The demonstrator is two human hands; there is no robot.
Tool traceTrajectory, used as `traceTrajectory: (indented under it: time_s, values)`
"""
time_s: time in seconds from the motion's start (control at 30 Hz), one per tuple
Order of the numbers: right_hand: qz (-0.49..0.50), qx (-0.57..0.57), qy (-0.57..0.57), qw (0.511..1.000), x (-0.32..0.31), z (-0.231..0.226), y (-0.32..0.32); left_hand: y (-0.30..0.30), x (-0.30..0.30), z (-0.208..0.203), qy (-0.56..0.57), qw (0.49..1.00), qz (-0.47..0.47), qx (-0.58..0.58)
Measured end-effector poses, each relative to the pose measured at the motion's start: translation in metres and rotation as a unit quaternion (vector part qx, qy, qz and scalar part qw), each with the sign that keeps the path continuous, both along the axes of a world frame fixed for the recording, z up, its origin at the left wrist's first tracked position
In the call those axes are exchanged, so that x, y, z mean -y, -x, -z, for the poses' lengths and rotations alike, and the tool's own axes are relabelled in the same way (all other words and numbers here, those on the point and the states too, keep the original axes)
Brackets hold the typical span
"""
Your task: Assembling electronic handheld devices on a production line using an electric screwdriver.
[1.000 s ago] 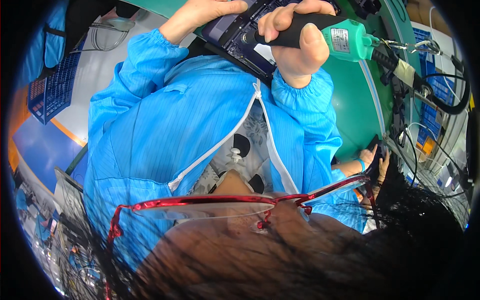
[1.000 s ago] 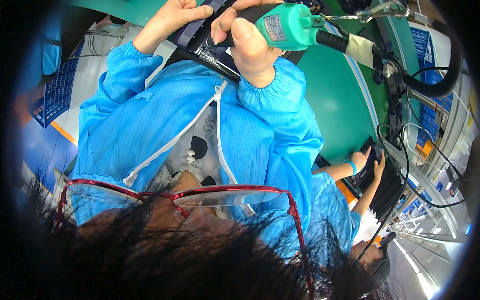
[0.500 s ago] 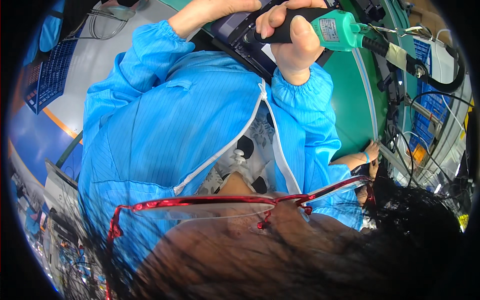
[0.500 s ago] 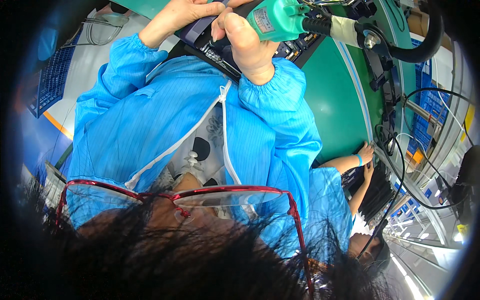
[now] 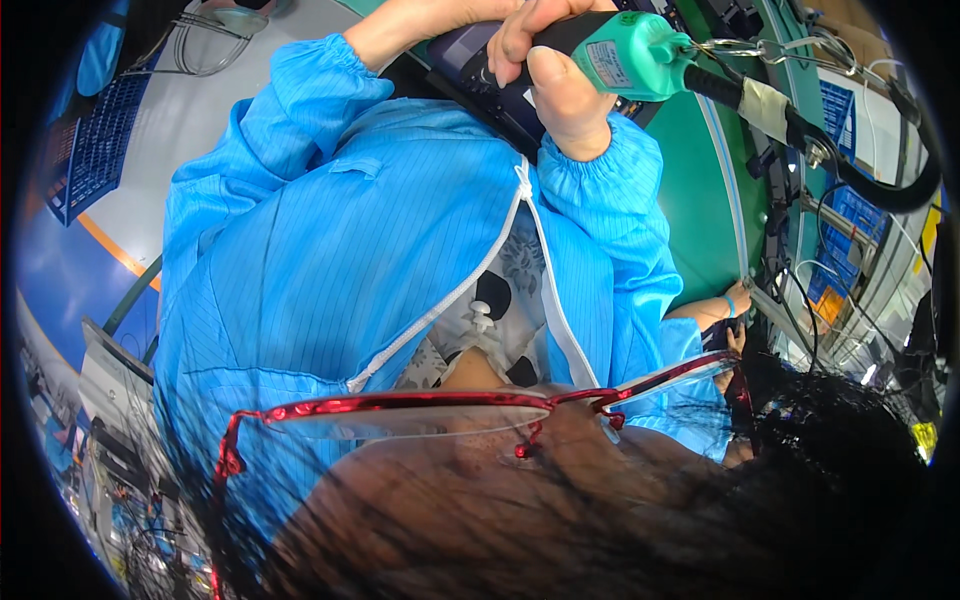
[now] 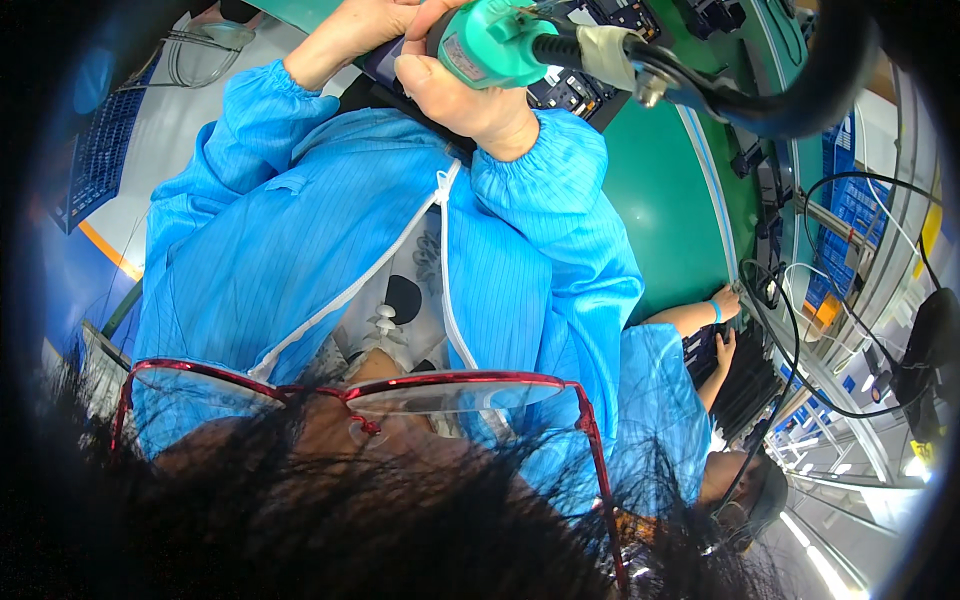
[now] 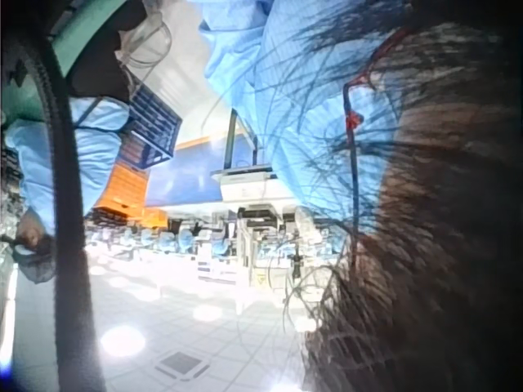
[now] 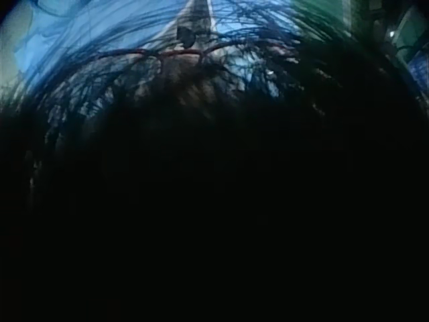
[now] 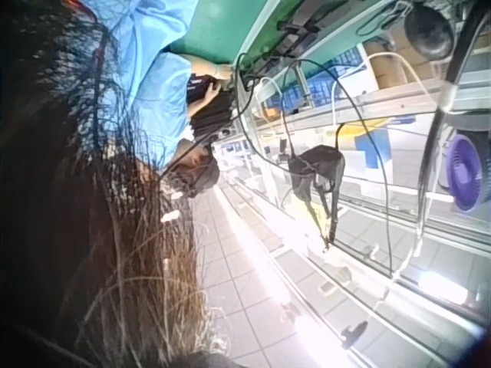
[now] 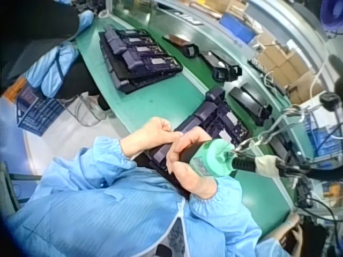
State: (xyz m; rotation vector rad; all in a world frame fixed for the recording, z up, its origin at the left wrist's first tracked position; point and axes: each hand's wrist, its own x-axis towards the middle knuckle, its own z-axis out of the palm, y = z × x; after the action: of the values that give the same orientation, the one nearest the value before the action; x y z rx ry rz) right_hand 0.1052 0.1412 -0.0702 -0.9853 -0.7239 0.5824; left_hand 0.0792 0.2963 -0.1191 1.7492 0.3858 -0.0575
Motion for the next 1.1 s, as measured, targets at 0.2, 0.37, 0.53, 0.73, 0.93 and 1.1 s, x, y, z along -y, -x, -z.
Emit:
traceTrajectory:
  time_s: [0.2,0.37,0.53,0.73,0.93,1.1]
  values:
    - [0.016,-0.052,-0.104,0.993,0.017,0.003,-0.022,-0.002,0.005,-0.012,0.014,0.998,0.022,-0.050]
    - [0.055,0.080,-0.170,0.981,0.034,-0.035,-0.028,0.000,0.000,0.029,-0.054,0.996,0.044,0.051]
    - [0.342,0.326,0.137,0.871,0.090,-0.123,-0.050,-0.008,0.003,0.021,-0.063,0.994,0.062,0.070]
    - [0.463,0.349,0.153,0.800,0.142,-0.227,-0.061,-0.008,-0.019,0.029,0.121,0.992,0.017,-0.041]
    - [0.527,0.448,-0.101,0.715,0.151,-0.280,-0.075,-0.015,-0.020,0.014,0.447,0.894,0.008,-0.045]
    - [0.615,0.578,0.036,0.535,0.138,-0.288,-0.158,-0.016,-0.022,0.020,0.455,0.889,-0.007,-0.052]
